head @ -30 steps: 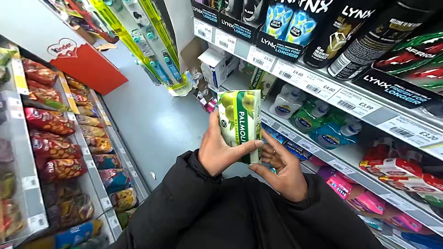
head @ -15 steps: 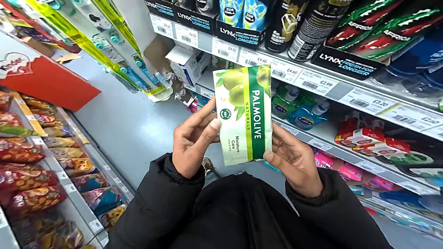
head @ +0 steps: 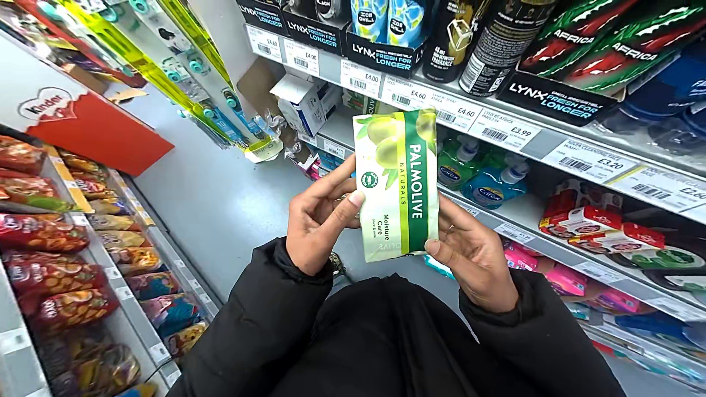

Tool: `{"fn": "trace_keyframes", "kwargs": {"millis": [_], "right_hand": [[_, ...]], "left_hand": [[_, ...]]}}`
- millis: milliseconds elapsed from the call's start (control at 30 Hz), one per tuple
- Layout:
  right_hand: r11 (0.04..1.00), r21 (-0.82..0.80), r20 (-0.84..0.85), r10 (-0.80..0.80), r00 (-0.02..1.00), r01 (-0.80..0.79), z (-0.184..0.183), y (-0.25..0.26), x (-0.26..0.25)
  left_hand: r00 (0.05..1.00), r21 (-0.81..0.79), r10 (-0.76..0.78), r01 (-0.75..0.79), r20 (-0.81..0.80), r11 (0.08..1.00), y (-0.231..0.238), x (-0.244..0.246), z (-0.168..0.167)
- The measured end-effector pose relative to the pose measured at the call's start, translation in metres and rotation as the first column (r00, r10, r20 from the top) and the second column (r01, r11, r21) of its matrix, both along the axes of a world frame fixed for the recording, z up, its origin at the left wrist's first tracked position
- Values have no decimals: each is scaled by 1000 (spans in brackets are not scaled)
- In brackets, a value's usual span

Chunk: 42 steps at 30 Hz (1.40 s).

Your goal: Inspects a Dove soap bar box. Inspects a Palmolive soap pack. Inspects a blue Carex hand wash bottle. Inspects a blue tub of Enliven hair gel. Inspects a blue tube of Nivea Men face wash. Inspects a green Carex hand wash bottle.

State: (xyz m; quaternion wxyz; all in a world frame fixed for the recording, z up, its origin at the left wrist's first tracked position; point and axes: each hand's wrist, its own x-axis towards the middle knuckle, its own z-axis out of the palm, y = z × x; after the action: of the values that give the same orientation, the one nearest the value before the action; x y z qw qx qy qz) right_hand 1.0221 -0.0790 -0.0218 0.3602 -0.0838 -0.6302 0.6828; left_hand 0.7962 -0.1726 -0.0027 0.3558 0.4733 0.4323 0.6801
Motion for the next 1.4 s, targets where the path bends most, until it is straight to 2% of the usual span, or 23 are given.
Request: {"fn": "trace_keyframes", "kwargs": {"millis": [433,1033,1400], "right_hand": [[999,-27,51,45,998,-44,-5,14,-5],[991,10,66,132,989,-133,13,26,-91],[992,-53,100,123,987,-118,-2,14,-101]], "left_hand": [[997,-30,33,-31,69,999,2,1,-7],[988,71,134,-139,76,988,0,-76,-6],[986,35,121,-126,112,991,-10,-88,-23]]}}
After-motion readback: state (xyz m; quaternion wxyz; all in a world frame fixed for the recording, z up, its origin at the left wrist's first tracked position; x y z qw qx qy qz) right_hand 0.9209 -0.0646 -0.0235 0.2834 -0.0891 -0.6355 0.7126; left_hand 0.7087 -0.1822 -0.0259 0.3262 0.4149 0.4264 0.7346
